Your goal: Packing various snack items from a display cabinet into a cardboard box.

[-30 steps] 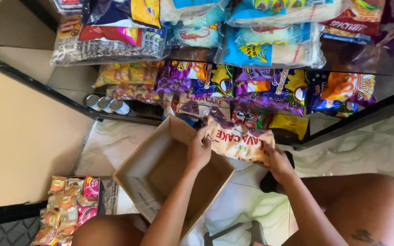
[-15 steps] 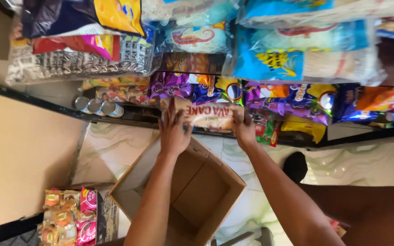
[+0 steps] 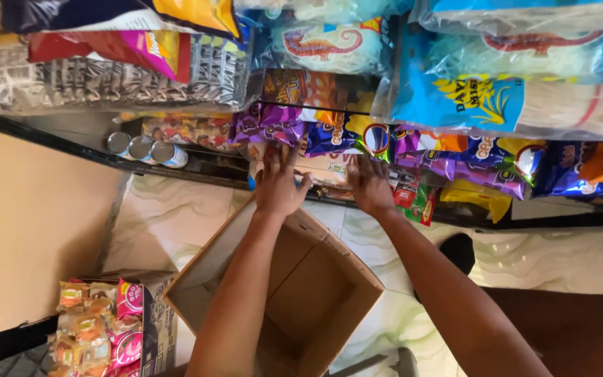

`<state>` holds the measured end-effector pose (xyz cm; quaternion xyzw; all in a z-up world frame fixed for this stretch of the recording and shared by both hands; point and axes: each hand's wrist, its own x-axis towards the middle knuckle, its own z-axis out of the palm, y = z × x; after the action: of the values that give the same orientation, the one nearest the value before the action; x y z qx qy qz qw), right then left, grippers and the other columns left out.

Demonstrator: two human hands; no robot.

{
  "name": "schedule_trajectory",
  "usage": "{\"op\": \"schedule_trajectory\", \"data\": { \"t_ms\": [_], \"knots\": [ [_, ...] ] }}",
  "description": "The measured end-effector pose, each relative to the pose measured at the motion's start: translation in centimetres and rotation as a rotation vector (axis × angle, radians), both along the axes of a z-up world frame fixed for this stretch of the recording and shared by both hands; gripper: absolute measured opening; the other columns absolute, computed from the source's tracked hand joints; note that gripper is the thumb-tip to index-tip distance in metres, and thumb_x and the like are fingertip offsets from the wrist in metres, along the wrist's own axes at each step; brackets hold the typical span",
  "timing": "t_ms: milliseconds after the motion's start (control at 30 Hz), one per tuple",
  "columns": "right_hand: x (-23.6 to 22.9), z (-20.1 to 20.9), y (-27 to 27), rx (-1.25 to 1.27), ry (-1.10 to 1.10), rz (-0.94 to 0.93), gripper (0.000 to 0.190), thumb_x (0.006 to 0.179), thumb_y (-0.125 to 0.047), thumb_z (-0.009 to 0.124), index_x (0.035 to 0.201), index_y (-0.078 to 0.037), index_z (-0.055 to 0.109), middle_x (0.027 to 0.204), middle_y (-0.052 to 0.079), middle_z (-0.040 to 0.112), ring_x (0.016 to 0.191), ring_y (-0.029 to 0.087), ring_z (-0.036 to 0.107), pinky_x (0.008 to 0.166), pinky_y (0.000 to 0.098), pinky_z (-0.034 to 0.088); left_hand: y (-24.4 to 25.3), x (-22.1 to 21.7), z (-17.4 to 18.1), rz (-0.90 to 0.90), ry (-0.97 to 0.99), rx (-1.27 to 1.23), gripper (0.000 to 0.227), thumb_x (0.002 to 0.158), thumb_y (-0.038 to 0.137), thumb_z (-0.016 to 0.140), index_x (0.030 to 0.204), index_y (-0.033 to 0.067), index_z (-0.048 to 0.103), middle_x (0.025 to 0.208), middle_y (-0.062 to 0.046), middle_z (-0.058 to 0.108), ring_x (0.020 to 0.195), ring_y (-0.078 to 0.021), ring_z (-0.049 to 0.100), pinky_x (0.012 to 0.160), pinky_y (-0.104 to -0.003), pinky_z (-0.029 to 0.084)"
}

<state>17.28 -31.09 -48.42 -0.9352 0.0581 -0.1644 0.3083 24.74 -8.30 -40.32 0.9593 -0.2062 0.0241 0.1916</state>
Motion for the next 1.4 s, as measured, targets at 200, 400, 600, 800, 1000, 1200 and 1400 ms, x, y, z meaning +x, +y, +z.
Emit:
{"op": "schedule_trajectory", "data": {
  "t_ms": [200, 400, 600, 800, 1000, 1200, 1400],
  "knots": [
    [-1.5, 4.0, 1.8, -0.564, -0.051, -0.030, 0.047, 0.105, -0.034, 0.047, 0.141, -0.004, 0.056, 0.136, 0.032, 0.056, 0.119, 0.053, 0.049, 0.106, 0.0639, 0.028, -1.0, 0.3, -0.5, 0.052, 0.077, 0.129, 0.081, 0.088, 0.055, 0.067, 0.158, 0.0356, 0.031, 0.162, -0.019, 0.032, 0.147, -0.0441, 0.032, 0.110, -0.067, 0.034],
    [-1.7, 2.5, 0.7, -0.075, -0.054, 0.044, 0.046, 0.107, -0.031, 0.051, 0.139, 0.002, 0.053, 0.143, 0.030, 0.054, 0.132, 0.051, 0.049, 0.120, 0.0600, 0.031, -0.6, -0.2, 0.1, 0.012, 0.107, 0.088, 0.084, 0.088, 0.056, 0.067, 0.160, 0.0356, 0.029, 0.162, -0.022, 0.028, 0.149, -0.0499, 0.023, 0.110, -0.069, 0.028],
    [-4.6, 7.2, 2.1, 0.215, -0.137, -0.052, 0.050, 0.102, -0.025, 0.057, 0.140, 0.006, 0.051, 0.145, 0.033, 0.049, 0.135, 0.050, 0.045, 0.114, 0.0514, 0.038, 2.5, -1.6, -0.1, -0.136, -0.121, 0.024, 0.079, 0.087, 0.057, 0.068, 0.154, 0.0306, 0.037, 0.163, -0.024, 0.028, 0.147, -0.0494, 0.022, 0.110, -0.074, 0.018],
    [-9.1, 8.0, 3.3, 0.215, -0.034, -0.104, 0.043, 0.103, -0.027, 0.060, 0.134, 0.003, 0.059, 0.144, 0.029, 0.055, 0.136, 0.045, 0.049, 0.113, 0.0472, 0.040, 5.1, -6.1, 4.5, -0.137, -0.131, -0.219, 0.066, 0.094, 0.039, 0.066, 0.154, 0.0188, 0.046, 0.158, -0.028, 0.038, 0.149, -0.0513, 0.028, 0.120, -0.059, 0.027],
    [-12.2, 11.6, 4.7, 0.263, 0.003, -0.055, 0.036, 0.102, -0.027, 0.059, 0.128, -0.002, 0.063, 0.139, 0.020, 0.061, 0.133, 0.039, 0.055, 0.111, 0.0438, 0.043, 5.1, -11.9, 7.3, -0.039, -0.118, -0.506, 0.048, 0.096, 0.021, 0.065, 0.140, 0.0059, 0.055, 0.151, -0.027, 0.048, 0.142, -0.0467, 0.043, 0.117, -0.049, 0.038],
    [-15.3, 14.9, 6.3, 0.242, -0.143, 0.080, 0.029, 0.095, -0.017, 0.066, 0.119, -0.001, 0.063, 0.140, 0.022, 0.060, 0.133, 0.040, 0.054, 0.108, 0.0431, 0.044, 4.2, -16.3, 7.5, -0.008, 0.013, -0.609, 0.043, 0.094, 0.017, 0.066, 0.134, 0.0020, 0.058, 0.133, -0.026, 0.060, 0.125, -0.0459, 0.054, 0.108, -0.048, 0.042],
    [-17.5, 17.2, 7.1, 0.303, -0.014, 0.101, 0.027, 0.092, -0.013, 0.067, 0.118, -0.004, 0.068, 0.134, 0.018, 0.063, 0.128, 0.036, 0.059, 0.107, 0.0410, 0.046, 4.2, -20.0, 5.6, 0.001, 0.066, -0.677, 0.040, 0.092, 0.016, 0.067, 0.130, 0.0043, 0.062, 0.129, -0.023, 0.062, 0.123, -0.0424, 0.057, 0.106, -0.045, 0.046]
  ]
}}
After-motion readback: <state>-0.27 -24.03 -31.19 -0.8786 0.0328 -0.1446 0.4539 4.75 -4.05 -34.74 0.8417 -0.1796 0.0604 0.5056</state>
